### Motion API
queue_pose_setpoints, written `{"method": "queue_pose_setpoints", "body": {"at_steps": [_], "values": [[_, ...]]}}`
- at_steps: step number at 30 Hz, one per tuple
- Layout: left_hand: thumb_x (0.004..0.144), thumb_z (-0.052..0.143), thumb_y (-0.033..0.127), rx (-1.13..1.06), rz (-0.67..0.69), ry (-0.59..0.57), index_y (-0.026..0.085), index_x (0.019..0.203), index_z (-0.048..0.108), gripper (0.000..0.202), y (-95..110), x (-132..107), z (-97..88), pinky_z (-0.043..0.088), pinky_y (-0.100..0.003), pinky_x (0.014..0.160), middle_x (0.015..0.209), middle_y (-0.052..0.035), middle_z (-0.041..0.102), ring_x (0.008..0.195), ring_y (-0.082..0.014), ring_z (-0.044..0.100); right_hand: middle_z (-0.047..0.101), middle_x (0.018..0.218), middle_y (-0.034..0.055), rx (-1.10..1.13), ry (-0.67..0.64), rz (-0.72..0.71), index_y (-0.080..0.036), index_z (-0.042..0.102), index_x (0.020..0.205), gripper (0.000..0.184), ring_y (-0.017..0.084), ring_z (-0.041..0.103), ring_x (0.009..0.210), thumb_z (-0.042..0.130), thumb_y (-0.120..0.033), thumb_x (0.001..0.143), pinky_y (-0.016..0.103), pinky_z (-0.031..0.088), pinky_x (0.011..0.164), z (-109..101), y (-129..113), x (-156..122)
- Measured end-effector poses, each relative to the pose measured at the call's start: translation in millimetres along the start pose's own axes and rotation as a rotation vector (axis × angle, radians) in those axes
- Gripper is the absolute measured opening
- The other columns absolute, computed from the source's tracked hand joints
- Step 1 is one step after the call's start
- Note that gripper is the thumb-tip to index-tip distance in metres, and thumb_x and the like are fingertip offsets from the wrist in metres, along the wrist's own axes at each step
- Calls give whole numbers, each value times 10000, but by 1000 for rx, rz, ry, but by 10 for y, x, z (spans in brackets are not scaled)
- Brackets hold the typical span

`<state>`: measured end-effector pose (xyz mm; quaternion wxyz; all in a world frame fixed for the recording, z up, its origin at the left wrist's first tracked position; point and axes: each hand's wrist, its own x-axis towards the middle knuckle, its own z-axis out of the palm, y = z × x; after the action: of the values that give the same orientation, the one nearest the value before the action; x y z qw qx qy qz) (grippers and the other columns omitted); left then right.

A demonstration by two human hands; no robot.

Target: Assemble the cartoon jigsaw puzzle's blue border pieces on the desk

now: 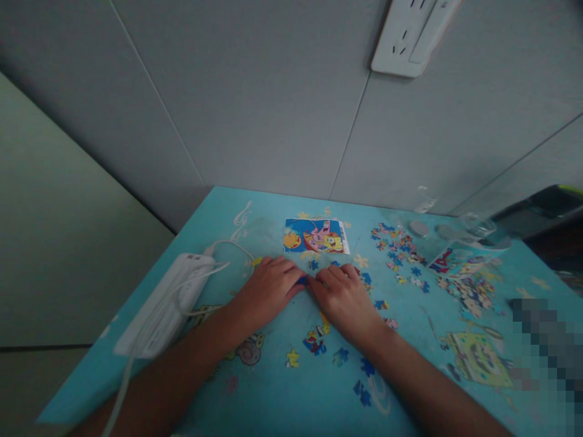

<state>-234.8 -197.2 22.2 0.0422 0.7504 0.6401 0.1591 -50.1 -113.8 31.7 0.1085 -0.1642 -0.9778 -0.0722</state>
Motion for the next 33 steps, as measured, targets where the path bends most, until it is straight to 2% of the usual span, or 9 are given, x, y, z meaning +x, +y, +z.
{"method": "queue_pose_setpoints", "body": {"at_steps": [7, 13, 20, 23, 27, 33], "values": [[1002, 538, 274, 62, 23, 27, 189, 1014, 671, 158, 10, 26, -28, 412, -386, 874, 970, -43, 684, 969, -219, 600, 647, 830, 54, -10, 23, 9, -192, 659, 932, 112, 240, 529, 818, 558, -176, 978, 410, 312, 761, 17, 0, 21], [1003, 524, 233, 172, 82, 65, 184, 835, 633, 206, 14, 21, -16, 373, -377, 779, 825, -19, 662, 839, -213, 574, 639, 815, 39, -29, 101, 28, -194, 630, 877, 134, 234, 534, 809, 553, -189, 986, 403, 303, 766, 63, -1, 52], [1010, 501, 222, 190, 117, 62, 182, 845, 620, 207, 18, 13, -17, 382, -369, 771, 819, -23, 645, 829, -212, 573, 653, 808, 29, 103, 110, 135, -199, 641, 880, 170, 218, 566, 806, 537, -237, 1009, 376, 306, 758, 153, 34, 63], [1009, 502, 224, 144, 75, 67, 178, 850, 621, 205, 23, 21, -17, 401, -367, 784, 818, -28, 647, 826, -210, 590, 661, 809, 28, 184, 102, 169, -201, 647, 891, 186, 217, 584, 814, 522, -254, 1018, 364, 322, 770, 170, 58, 50], [1019, 490, 236, -14, 17, 72, 174, 955, 632, 167, 40, 25, -20, 429, -367, 822, 900, -35, 679, 868, -204, 623, 674, 842, 41, 304, 122, 215, -189, 652, 918, 214, 213, 601, 829, 490, -272, 1031, 355, 362, 798, 138, 70, 9], [995, 550, 259, -209, 32, 88, 198, 999, 612, 88, 79, 4, -31, 444, -356, 818, 927, -9, 689, 863, -196, 625, 679, 885, 39, 568, 127, 263, -197, 637, 938, 204, 192, 610, 845, 474, -272, 1035, 336, 414, 809, 65, 91, -65]]}}
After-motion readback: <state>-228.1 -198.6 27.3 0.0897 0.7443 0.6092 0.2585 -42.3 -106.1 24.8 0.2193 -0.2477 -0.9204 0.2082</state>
